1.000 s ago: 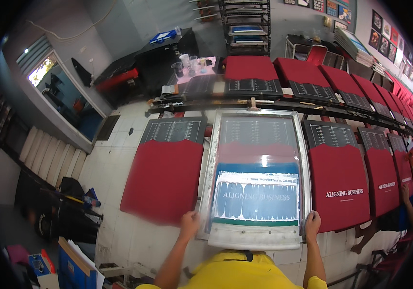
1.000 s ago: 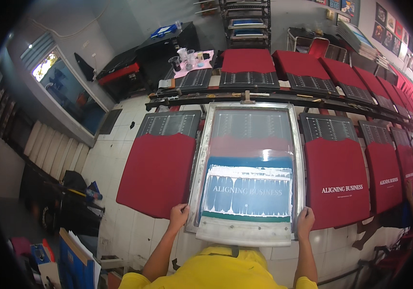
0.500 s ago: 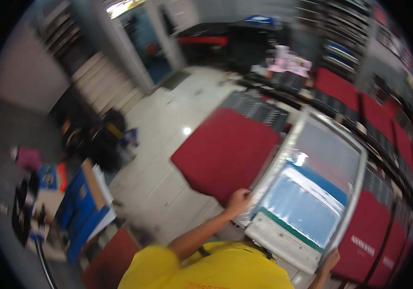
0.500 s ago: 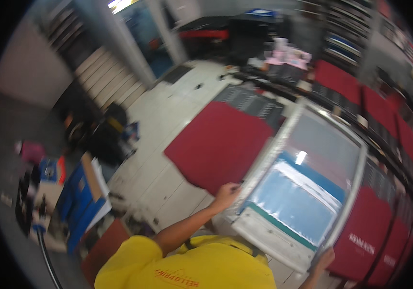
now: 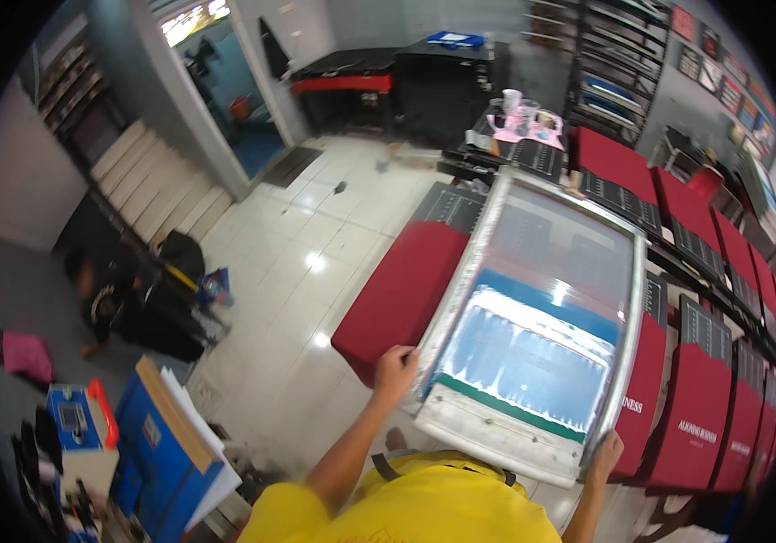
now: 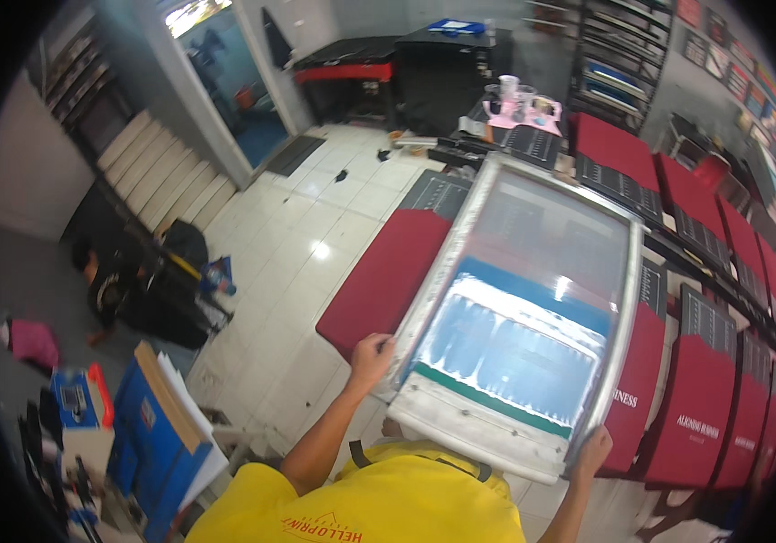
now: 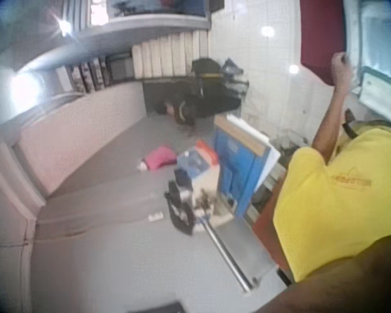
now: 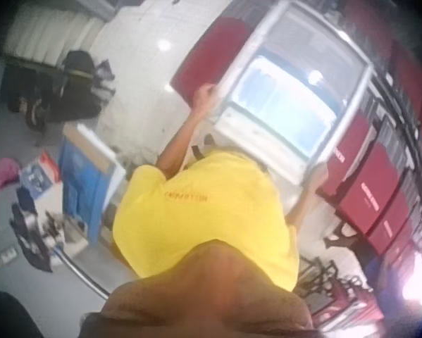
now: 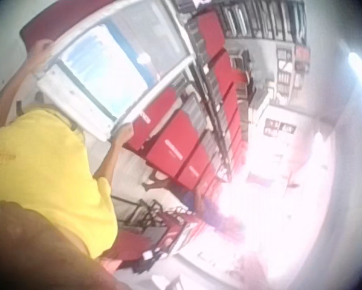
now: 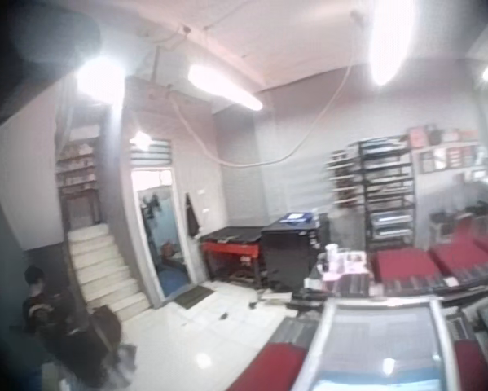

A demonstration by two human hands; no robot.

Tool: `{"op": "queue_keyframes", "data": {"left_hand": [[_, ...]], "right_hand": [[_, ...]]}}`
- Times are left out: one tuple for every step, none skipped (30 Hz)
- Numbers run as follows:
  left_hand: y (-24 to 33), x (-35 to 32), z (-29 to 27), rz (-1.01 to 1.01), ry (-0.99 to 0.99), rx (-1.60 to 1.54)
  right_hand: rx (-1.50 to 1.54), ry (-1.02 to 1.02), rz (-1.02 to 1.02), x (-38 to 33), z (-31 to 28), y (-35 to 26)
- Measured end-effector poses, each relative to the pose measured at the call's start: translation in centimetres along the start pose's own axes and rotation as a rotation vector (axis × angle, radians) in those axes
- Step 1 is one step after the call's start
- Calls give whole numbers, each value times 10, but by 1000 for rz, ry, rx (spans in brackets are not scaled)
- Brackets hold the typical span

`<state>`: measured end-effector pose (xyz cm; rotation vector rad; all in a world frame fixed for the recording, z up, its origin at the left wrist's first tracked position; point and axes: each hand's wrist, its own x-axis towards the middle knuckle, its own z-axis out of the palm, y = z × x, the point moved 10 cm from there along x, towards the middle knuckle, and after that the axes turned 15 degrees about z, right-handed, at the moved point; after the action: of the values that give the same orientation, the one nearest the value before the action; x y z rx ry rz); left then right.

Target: The person uses a squeegee to spread white ink across a mesh screen, printing a logo onto several red shirts that are aligned on a large printing press.

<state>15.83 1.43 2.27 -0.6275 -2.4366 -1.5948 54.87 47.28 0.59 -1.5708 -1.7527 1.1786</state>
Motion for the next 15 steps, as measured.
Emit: {"op": "queue_keyframes", "data": {"left_hand": [[-22,2,-13,24,22,17],[-36,4,-25,-7,16,8],[-59,2,-36,-56,16,19],[-76,4,-47,-64,20,13],[-93,2,-66,-83,44,20],[-106,3,-79,-104,40,25],[-119,5,-89,-125,36,30],[-123,10,-98,-150,38,44],[-125,14,-103,-158,20,42],[-126,16,-107,-167,2,40],[-124,24,-112,-171,-7,37],[-129,31,-113,-148,-22,49],[-138,33,-117,-134,-24,70],[-147,35,-121,-120,-27,91],[-154,37,-121,-140,-47,92]], "right_hand": [[10,-27,5,-12,19,-6],[16,-49,12,-22,34,-12],[0,-75,8,-36,49,-26],[27,-72,8,-42,61,-19],[36,-103,10,-58,80,-31],[47,-123,18,-75,94,-41],[37,-109,-5,-78,105,-38],[27,-105,-27,-86,117,-43],[59,-136,19,-96,125,-49],[46,-133,36,-98,130,-42],[38,-132,44,-96,140,-34],[30,-130,52,-94,148,-27],[-2,-119,61,-95,156,-28],[-17,-121,61,-95,162,-30],[-33,-119,65,-104,166,-44]]}}
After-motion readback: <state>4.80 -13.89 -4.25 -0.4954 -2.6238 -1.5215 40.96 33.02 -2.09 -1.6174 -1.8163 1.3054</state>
